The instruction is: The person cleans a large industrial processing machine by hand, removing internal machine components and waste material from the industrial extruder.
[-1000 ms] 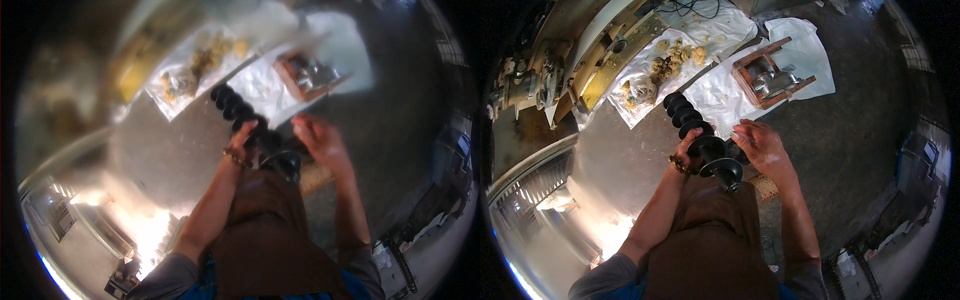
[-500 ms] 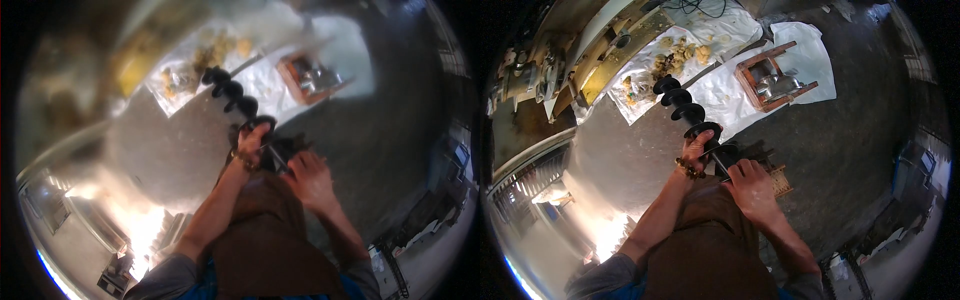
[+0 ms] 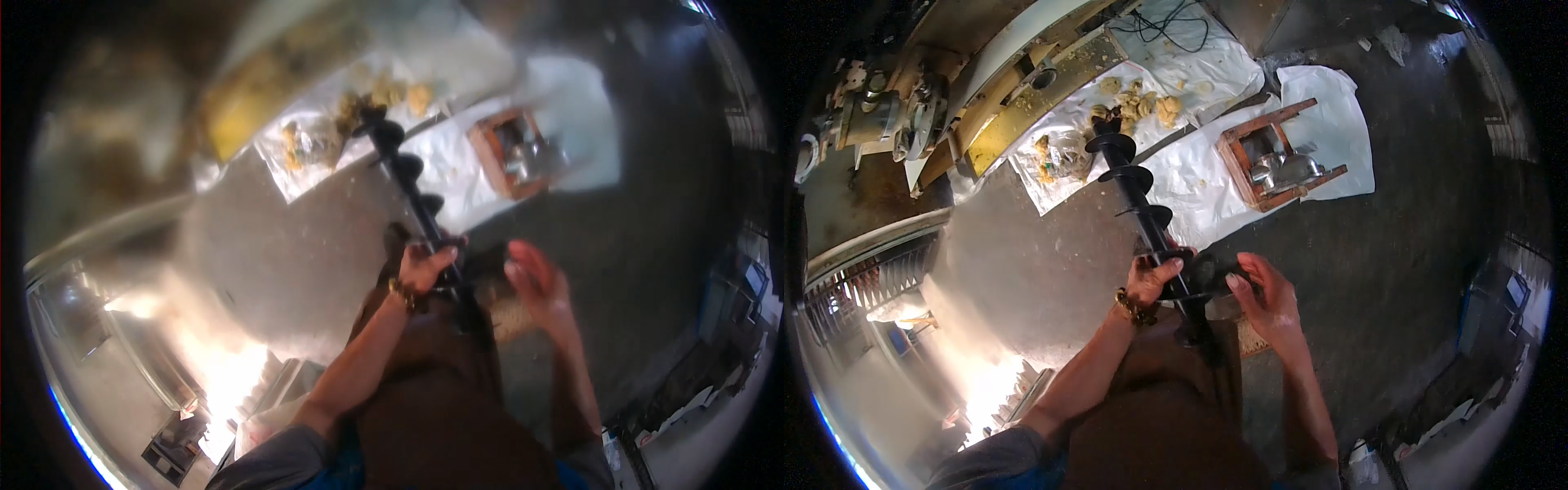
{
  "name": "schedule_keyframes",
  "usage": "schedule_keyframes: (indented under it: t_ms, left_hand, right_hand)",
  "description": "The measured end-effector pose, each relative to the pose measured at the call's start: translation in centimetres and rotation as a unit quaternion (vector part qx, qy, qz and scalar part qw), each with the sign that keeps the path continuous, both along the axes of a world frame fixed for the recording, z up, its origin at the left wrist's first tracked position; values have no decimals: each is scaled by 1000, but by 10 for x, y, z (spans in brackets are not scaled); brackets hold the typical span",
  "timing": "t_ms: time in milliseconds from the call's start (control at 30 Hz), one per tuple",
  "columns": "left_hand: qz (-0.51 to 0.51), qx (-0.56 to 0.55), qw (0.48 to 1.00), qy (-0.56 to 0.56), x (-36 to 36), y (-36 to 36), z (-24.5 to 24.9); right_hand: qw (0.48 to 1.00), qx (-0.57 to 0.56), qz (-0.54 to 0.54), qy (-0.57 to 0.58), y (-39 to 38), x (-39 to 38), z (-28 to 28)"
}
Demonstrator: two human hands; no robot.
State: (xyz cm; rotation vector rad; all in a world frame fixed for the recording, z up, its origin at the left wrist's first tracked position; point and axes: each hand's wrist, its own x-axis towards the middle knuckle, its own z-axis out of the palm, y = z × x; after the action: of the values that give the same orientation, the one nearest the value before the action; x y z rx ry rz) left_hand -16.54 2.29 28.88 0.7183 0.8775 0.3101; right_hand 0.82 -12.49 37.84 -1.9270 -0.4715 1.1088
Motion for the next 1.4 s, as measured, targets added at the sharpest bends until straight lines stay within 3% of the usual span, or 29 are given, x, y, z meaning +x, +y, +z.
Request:
schedule_keyframes:
  t_ms: [100,133,200,300,367,500,567,633,700,767,833,900,1033,1100,1167,1233,1300,1333,1400]
  left_hand:
    - [-47,112,993,-8,-6,-9,-2]
    - [-45,34,998,-26,-10,-10,-4]
    - [-66,16,997,-27,-12,-11,-7]
    - [-44,135,989,-32,4,-17,36]
    - [-120,277,953,6,-1,-13,33]
    - [-97,317,943,12,-10,-10,9]
    - [-139,482,863,65,-16,-8,-3]
    - [-136,474,863,107,-20,-5,-6]
    - [-132,561,789,214,-25,-5,-27]
    - [-171,547,789,220,-26,3,-22]
    - [-161,601,742,250,-26,8,-12]
    - [-179,579,753,256,-22,14,-7]
    - [-176,601,737,254,-25,18,-2]
    - [-188,594,736,266,-23,24,2]
    - [-156,672,697,193,-25,30,7]
    - [-177,664,705,178,-31,38,6]
    - [-147,732,652,134,-39,46,10]
    - [-214,706,661,134,-39,58,19]
    - [-200,682,690,134,-44,66,22]
  right_hand:
    - [999,34,-6,40,45,5,-2]
    - [996,63,-17,60,60,5,-8]
    - [992,98,-26,75,92,7,-13]
    - [979,128,-71,139,134,10,-4]
    - [978,100,34,178,152,24,14]
    - [969,100,21,223,154,20,9]
    - [964,130,-3,234,149,14,-1]
    - [951,170,-86,245,151,1,0]
    - [954,187,-122,198,153,-10,-7]
    - [945,195,-171,200,153,-18,3]
    - [963,135,-157,171,157,-25,13]
    - [955,181,-194,130,155,-35,-6]
    - [926,117,-261,246,149,-28,-25]
    - [904,136,-271,301,144,-28,-13]
    - [891,152,-274,329,134,-26,-21]
    - [862,170,-289,380,124,-26,-31]
    - [851,227,-254,399,116,-23,-32]
    - [868,222,-247,369,115,-22,-28]
    - [861,278,-225,362,110,-18,-26]
